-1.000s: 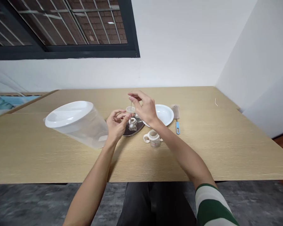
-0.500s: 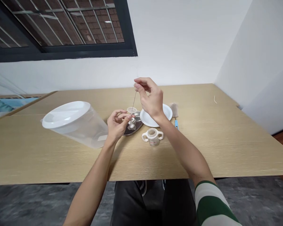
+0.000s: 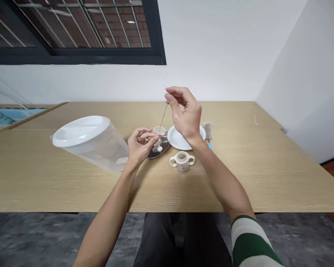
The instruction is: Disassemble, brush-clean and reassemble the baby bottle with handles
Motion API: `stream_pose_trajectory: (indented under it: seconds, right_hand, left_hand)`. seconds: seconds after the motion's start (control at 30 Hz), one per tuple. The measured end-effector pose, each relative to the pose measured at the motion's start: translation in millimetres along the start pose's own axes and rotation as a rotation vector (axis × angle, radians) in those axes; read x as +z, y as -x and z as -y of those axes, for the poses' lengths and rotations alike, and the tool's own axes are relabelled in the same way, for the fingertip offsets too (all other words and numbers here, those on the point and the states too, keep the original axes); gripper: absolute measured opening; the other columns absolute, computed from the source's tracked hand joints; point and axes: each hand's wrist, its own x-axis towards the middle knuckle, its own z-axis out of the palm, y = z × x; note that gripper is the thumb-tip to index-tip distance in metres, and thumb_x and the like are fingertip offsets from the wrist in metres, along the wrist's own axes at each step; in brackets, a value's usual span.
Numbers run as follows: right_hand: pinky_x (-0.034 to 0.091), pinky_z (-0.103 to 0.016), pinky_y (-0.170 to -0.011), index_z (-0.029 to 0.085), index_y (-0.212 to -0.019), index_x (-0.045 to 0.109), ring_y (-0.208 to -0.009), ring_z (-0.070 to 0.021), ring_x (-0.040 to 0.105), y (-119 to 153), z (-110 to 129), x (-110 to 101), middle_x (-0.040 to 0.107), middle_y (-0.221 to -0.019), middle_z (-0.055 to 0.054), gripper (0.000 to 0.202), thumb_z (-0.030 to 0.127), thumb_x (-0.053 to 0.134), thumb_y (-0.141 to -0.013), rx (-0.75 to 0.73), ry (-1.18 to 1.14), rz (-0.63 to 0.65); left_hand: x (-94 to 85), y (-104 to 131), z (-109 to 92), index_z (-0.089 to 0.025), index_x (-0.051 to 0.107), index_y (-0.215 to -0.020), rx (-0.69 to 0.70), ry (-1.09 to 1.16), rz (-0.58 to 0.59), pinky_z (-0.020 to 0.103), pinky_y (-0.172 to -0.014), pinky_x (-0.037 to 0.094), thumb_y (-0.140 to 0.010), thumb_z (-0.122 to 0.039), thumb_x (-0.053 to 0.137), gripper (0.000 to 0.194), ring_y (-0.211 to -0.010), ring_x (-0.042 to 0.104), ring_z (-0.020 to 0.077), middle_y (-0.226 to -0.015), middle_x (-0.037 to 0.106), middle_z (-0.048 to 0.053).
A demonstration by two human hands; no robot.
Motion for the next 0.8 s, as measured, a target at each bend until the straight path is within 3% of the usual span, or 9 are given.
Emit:
stream_pose_trajectory:
  seconds: [0.4,0.8]
  right_hand:
    - [0.061,-0.036,-0.094,0.030,-0.120,0.063,-0.095,-0.0148,0.070,13.8,20.2,12.5,0.066,-0.100,0.000,0.027,0.048,0.055,-0.102,0.063,0.037,0.160]
    - [0.063,-0.037,-0.090,0.034,-0.127,0.062,-0.092,-0.0159,0.069,17.1,20.8,18.7,0.065,-0.101,-0.001,0.027,0.043,0.052,-0.103,0.089,0.093,0.222]
  left_hand:
    - [0.2,-3.0,-5.0,-0.019,0.062,-0.093,-0.076,0.061,-0.069,0.027,-0.069,0.055,-0.063,-0.036,0.092,0.046,-0.072,0.074,0.0181,-0.075,0.076,0.002]
    - [5.3,0.5,-7.9,-0.018,0.066,-0.095,-0.148,0.086,-0.019,0.026,-0.067,0.055,-0.063,-0.040,0.093,0.047,-0.074,0.074,0.0189,-0.082,0.078,0.006]
